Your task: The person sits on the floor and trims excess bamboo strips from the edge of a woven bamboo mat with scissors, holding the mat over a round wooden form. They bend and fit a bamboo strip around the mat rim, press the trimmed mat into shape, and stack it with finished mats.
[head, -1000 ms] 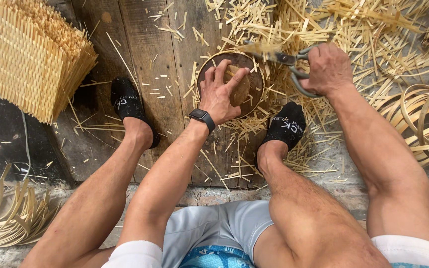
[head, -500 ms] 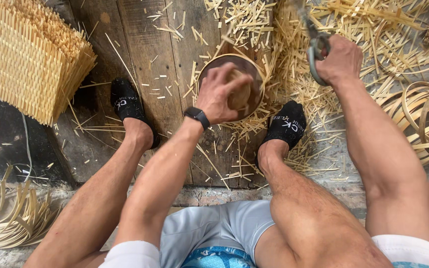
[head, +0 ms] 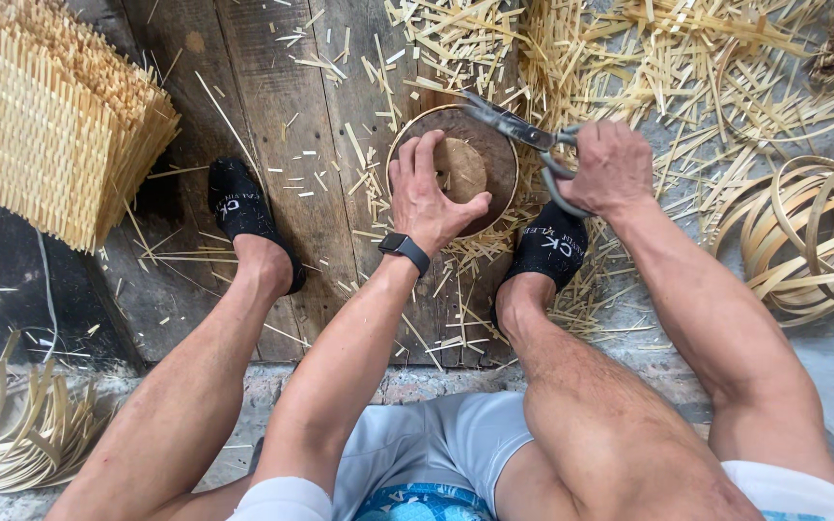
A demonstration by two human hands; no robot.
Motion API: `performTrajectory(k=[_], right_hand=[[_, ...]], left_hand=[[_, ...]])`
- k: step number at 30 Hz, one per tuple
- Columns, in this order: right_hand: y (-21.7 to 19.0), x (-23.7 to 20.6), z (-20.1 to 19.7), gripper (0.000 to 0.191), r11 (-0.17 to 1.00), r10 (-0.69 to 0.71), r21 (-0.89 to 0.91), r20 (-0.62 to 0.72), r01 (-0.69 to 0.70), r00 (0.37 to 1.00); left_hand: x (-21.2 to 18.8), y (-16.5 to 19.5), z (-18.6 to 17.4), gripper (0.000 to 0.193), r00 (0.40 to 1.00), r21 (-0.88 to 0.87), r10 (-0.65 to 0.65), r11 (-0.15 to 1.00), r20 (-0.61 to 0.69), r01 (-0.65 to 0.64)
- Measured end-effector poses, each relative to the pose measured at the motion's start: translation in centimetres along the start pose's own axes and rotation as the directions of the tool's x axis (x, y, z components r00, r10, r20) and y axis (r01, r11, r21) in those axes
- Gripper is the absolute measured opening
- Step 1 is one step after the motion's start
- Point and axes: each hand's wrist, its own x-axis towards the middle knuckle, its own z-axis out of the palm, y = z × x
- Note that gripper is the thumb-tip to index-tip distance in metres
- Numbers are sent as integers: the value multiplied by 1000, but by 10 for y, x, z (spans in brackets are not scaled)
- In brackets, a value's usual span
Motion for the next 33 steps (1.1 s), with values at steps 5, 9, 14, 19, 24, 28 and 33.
performTrajectory(k=[5, 9, 14, 19, 24, 28, 33], right_hand=[[17, -10, 5, 54, 990, -112, -107, -240, 88, 964], [14, -21, 13, 58, 960, -245, -223, -367, 171, 897], [11, -25, 12, 43, 993, 110, 29, 62, -112, 992], [10, -17, -13, 51, 971, -239, -105, -420, 215, 875], [13, 5, -24, 31, 926, -292, -299, -177, 232, 940], [40, 7, -18, 30, 984, -46, -168, 96, 62, 994], [53, 6, -15, 54, 976, 110, -124, -442, -182, 890]], left_hand=[[-2, 10, 0, 95, 996, -37, -93, 995, -14, 93], [-8, 19, 10, 97, 970, -45, -221, 975, -98, 218], [-9, 18, 11, 97, 983, -73, -160, 985, -93, 153], [-1, 12, -3, 96, 993, -12, 59, 998, 99, -58], [8, 5, -16, 94, 929, -50, 259, 966, 264, -255], [11, -8, -16, 97, 895, -20, 236, 969, 379, -247], [30, -31, 0, 90, 978, 32, 128, 990, 162, -135]])
